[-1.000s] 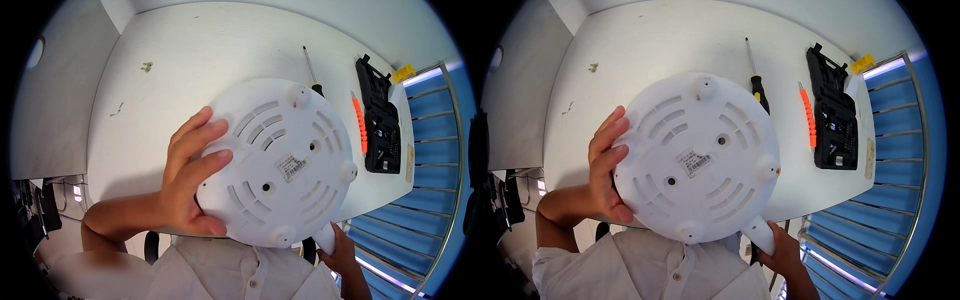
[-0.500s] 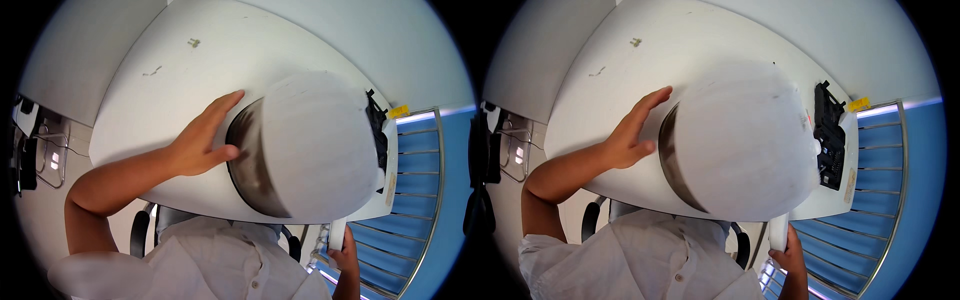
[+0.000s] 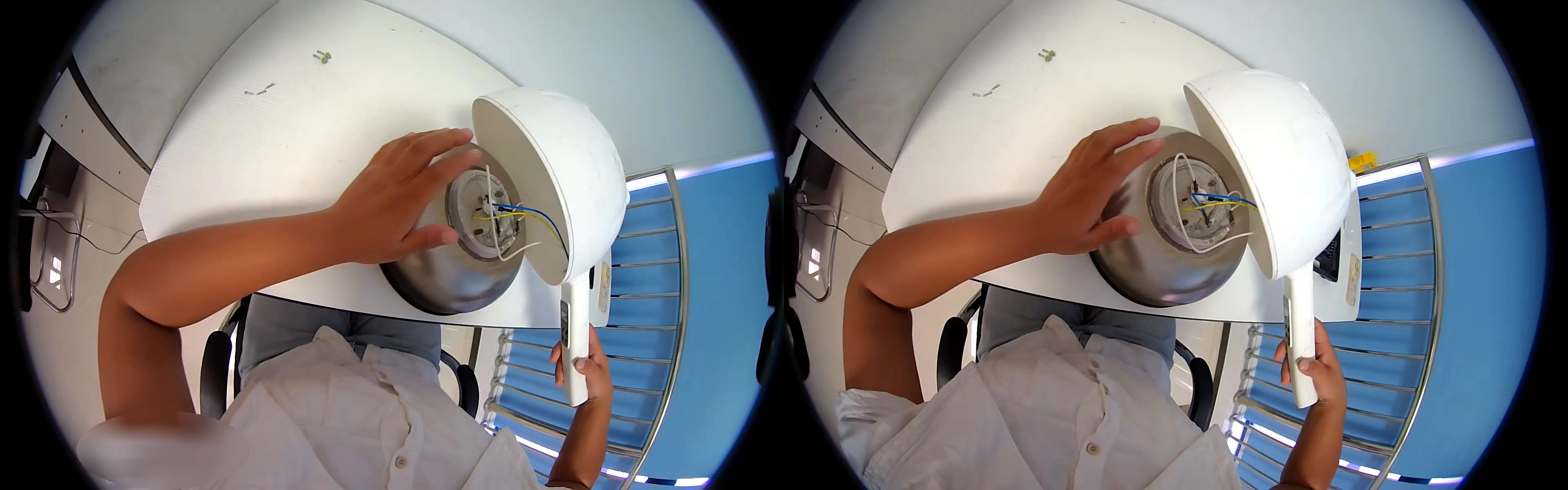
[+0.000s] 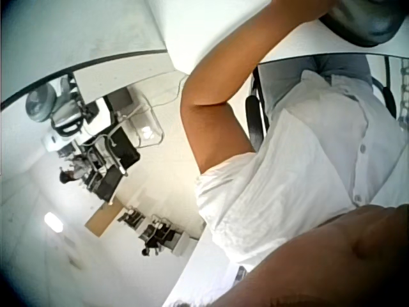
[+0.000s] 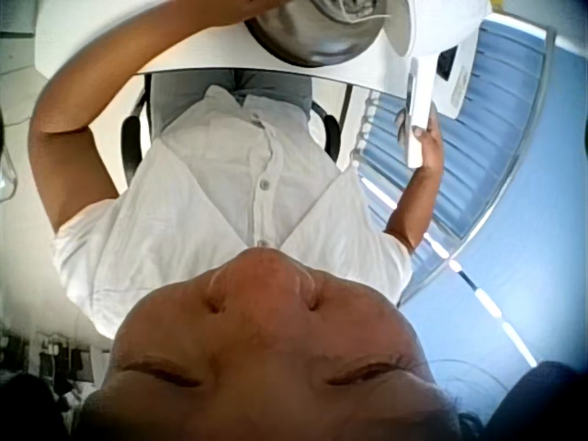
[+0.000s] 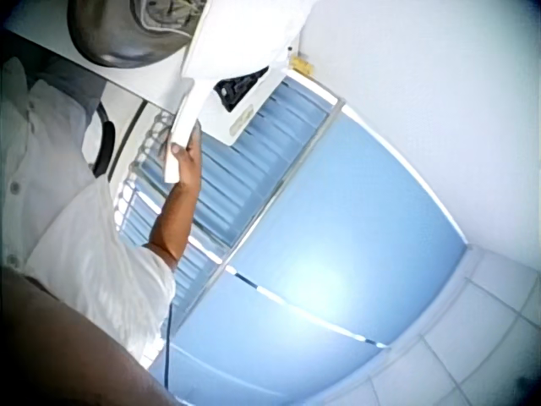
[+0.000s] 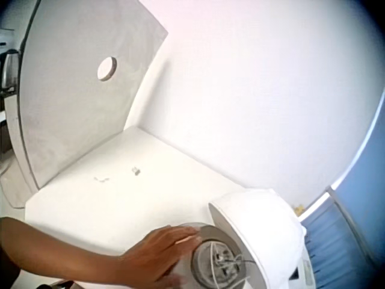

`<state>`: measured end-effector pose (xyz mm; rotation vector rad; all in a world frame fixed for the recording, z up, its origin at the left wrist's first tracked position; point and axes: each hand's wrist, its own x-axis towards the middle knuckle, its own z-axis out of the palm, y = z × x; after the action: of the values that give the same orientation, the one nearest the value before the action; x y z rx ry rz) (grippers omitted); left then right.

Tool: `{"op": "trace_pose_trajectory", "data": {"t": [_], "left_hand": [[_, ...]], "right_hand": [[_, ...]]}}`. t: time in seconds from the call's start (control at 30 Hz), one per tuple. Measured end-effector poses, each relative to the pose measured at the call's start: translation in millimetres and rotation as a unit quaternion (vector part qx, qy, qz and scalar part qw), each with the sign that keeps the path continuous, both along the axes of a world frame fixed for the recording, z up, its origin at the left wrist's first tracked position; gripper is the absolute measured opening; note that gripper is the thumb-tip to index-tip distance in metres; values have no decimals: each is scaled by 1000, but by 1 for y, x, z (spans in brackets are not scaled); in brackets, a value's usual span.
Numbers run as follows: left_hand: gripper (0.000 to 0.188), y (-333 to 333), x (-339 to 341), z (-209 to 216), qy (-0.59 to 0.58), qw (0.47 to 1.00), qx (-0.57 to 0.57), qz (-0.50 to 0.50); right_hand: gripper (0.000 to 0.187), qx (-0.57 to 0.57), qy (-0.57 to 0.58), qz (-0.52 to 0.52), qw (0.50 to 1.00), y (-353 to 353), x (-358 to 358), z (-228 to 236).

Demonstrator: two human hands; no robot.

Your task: The person assembles a white ceiling light fixture by connecting colored wires to a metal base, using a screwdriver and a wire stripper. They then attach the white plastic cover to the base and secure it.

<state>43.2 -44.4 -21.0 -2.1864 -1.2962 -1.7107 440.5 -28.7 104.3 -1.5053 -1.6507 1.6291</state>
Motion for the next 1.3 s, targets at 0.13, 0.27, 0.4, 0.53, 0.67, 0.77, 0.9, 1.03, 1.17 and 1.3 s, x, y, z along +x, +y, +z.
{"op": "trace_pose_trajectory", "data": {"t": [0.13,0.27,0.4,0.53,0.67,0.77,0.9,1.03,1.17,1.3], "left_hand": [[48,13,11,15,84,996,40,-4],[36,32,28,31,64,997,35,29],[24,48,32,45,75,993,33,87],[20,62,35,53,95,986,-68,123],[21,76,39,50,78,965,-171,181],[27,78,40,47,13,977,-182,109],[46,64,44,42,-14,992,-115,-41],[59,47,56,46,68,995,-41,-56],[62,43,69,53,155,981,-119,14],[59,52,78,55,92,983,-160,-4]], "right_hand": [[84,22,18,-3,1000,-2,-3,15],[84,47,52,8,997,2,10,25],[87,32,58,7,998,5,16,32],[86,23,73,13,997,10,15,31],[76,26,102,27,994,17,15,25],[79,18,113,32,993,19,17,22],[86,10,126,24,992,18,18,19],[85,30,130,23,991,12,14,16],[85,52,136,5,989,-3,6,17],[88,60,135,-1,989,-17,3,13]]}}
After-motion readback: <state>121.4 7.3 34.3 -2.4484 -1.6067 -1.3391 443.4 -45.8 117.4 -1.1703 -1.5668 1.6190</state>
